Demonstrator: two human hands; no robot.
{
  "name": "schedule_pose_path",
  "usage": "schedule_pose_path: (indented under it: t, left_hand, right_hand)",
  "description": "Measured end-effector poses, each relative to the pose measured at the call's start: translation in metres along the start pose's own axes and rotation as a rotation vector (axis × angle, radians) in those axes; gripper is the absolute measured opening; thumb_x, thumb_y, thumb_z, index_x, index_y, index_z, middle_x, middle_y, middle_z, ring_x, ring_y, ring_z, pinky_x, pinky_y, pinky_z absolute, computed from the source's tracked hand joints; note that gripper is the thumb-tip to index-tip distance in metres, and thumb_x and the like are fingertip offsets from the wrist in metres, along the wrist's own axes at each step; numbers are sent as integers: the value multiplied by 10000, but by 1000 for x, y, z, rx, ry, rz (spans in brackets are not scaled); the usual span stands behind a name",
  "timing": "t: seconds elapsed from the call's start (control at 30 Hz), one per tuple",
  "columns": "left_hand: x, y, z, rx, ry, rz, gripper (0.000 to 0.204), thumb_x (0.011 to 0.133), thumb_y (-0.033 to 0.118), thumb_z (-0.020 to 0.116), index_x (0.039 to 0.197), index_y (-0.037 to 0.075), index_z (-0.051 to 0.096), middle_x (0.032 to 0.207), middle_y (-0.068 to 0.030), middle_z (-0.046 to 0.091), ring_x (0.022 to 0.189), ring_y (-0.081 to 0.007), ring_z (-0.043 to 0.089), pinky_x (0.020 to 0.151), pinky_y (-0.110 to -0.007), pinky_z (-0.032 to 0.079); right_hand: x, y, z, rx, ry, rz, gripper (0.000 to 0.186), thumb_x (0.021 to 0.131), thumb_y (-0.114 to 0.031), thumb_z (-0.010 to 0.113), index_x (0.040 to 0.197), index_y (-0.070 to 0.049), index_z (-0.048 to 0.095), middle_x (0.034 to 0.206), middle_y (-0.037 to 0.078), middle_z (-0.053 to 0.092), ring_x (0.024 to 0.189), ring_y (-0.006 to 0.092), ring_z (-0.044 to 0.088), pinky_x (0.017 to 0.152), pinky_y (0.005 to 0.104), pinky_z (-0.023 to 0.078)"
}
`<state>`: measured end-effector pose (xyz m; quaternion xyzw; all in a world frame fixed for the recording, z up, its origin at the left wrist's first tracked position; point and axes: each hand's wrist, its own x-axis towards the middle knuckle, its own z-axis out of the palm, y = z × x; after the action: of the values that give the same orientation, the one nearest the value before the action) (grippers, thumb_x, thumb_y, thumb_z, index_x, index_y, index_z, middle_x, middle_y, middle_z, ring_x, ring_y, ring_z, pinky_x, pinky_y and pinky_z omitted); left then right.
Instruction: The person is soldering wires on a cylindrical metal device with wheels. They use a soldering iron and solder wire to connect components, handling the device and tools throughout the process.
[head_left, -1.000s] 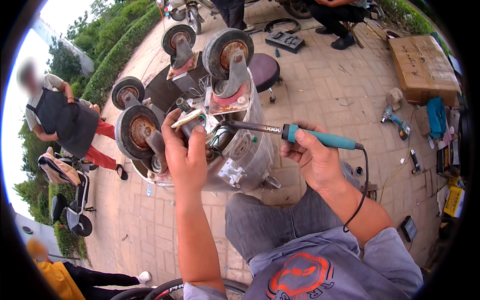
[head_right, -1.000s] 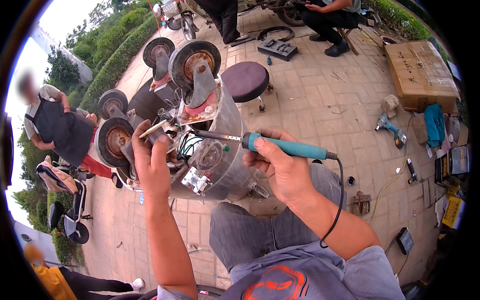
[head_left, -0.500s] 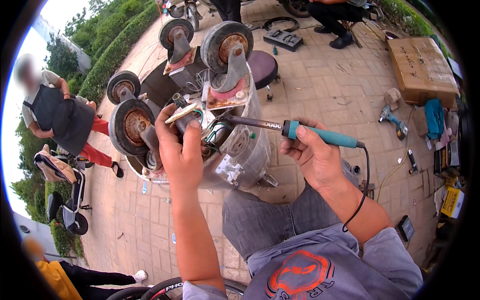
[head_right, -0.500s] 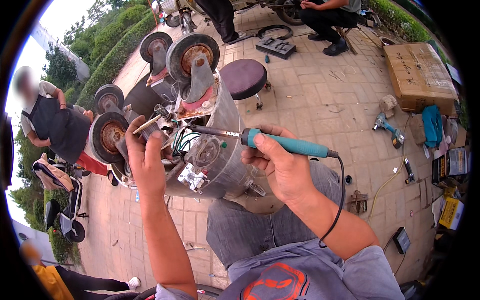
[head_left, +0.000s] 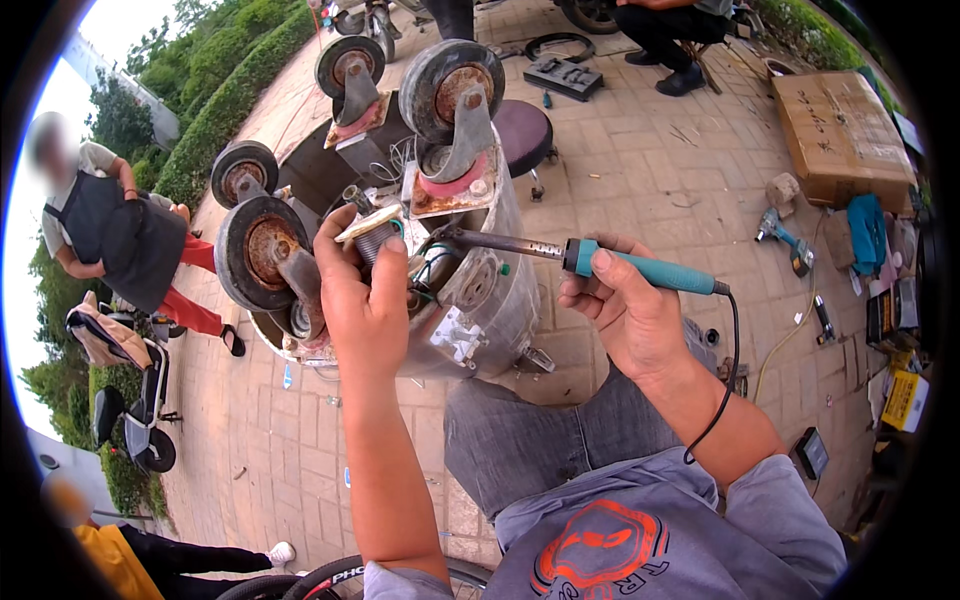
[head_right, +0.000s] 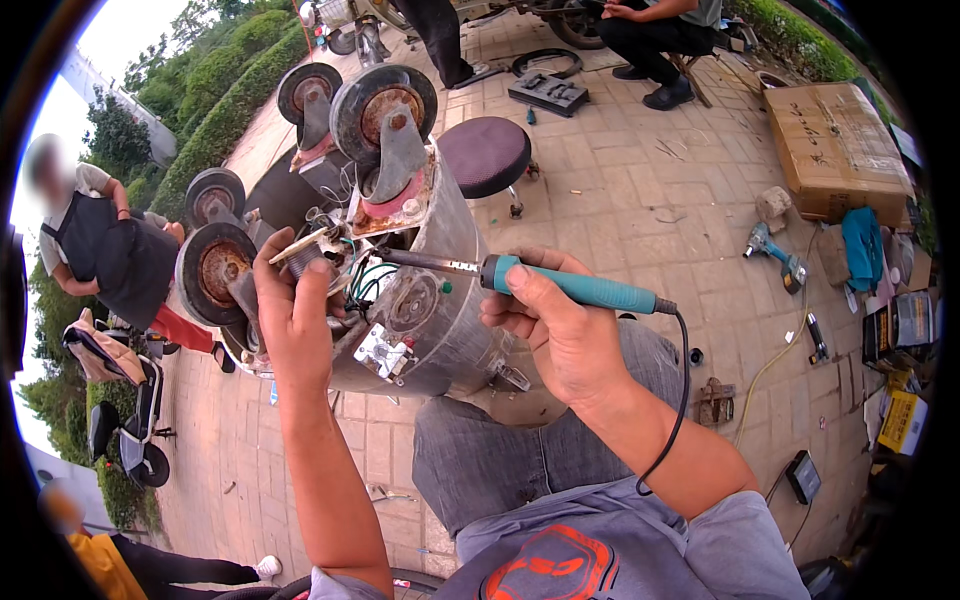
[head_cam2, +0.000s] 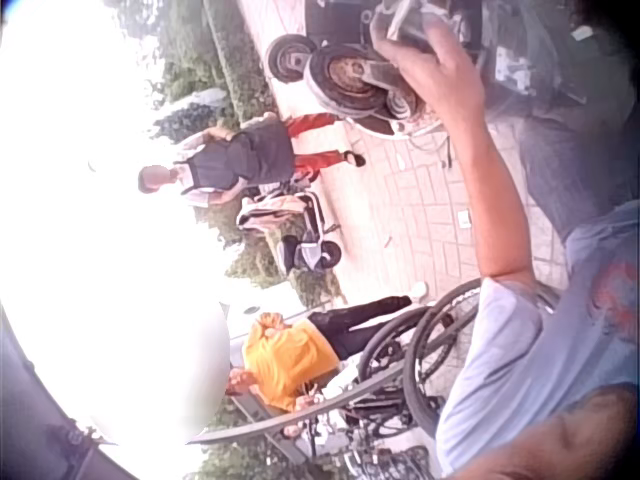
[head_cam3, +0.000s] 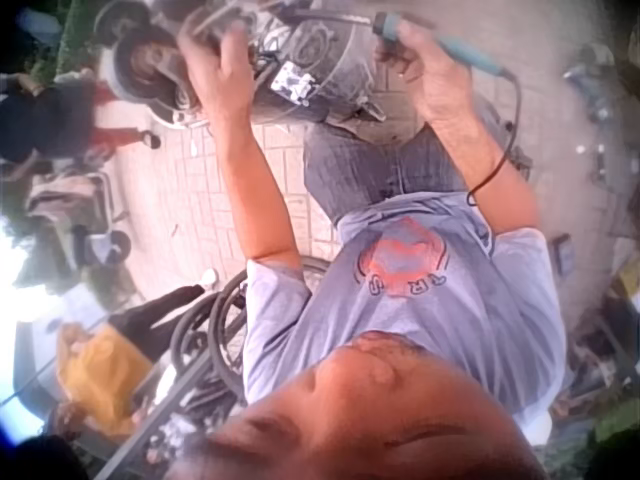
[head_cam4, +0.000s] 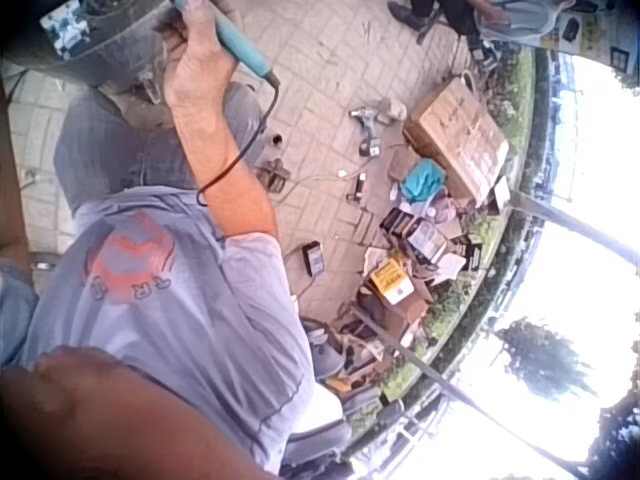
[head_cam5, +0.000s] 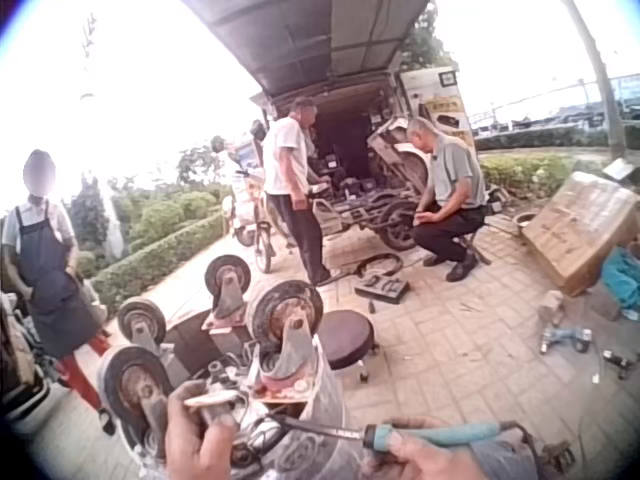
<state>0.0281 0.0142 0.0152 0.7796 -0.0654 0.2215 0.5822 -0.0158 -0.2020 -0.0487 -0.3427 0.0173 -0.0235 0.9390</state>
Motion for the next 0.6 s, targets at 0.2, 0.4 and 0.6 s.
schedule_pose_path:
  t: [0.2,0.4,0.6]
  left_hand:
    - [-1,-1,-1,-20,5,5,437,936,123,558,1327,-18,425,943,-59,583,660,-72,518,536,-203,425]
    - [-2,-3,-2,-36,5,25,437,945,130,563,1331,-19,423,937,-54,579,662,-71,518,536,-201,423]
    - [0,-3,-2,-20,-7,26,441,943,127,565,1335,-16,422,952,-56,582,669,-71,520,540,-200,428]
  right_hand:
    - [-1,-1,2,2,-2,0,361,907,-143,673,1179,23,502,990,137,665,832,226,687,779,365,579]
    - [-1,0,2,2,-2,2,369,908,-145,674,1181,29,497,996,139,662,832,226,685,777,364,579]
    - [-2,0,2,0,2,-3,364,906,-145,676,1178,22,502,991,137,663,832,223,685,776,362,578]
